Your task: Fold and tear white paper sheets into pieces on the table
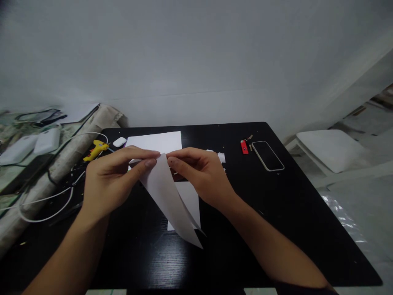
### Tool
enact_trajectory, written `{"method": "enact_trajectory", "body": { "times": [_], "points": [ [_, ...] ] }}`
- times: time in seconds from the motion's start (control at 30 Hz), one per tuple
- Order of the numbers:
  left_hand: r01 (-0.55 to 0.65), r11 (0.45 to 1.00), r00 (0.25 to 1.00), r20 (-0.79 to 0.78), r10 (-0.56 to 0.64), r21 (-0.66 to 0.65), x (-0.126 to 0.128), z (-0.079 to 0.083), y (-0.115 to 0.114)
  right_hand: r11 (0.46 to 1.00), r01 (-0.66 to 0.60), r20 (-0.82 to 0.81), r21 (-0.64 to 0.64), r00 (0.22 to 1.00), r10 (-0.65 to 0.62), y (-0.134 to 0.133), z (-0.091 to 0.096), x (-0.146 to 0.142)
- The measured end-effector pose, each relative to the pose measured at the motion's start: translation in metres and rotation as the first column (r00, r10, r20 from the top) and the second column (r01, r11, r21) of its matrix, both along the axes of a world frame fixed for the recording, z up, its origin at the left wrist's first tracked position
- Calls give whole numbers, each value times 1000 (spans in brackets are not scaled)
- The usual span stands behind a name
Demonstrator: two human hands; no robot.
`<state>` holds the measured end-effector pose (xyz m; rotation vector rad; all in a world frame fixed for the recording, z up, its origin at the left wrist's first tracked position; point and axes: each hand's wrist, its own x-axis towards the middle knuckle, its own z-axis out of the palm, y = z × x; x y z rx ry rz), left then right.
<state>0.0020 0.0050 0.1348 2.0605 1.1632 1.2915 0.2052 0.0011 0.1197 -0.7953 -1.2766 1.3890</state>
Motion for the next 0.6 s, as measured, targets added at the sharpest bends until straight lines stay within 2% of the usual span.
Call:
{"method": "enact_trajectory", "body": {
  "times": [0.13,0.3,0.6],
  "points": [
    [12,1000,1000,7,-12,-8,1,0,0,998,-29,-67,-52,997,26,2,-5,-1],
    [19,1000,1000,-13,-19,6,1,2,-1,996,-36,-47,-80,998,32,3,-7,1],
    [87,996,995,-42,-86,22,-2,5,-1,996,-77,-23,-43,997,76,4,-6,5]
  ]
}}
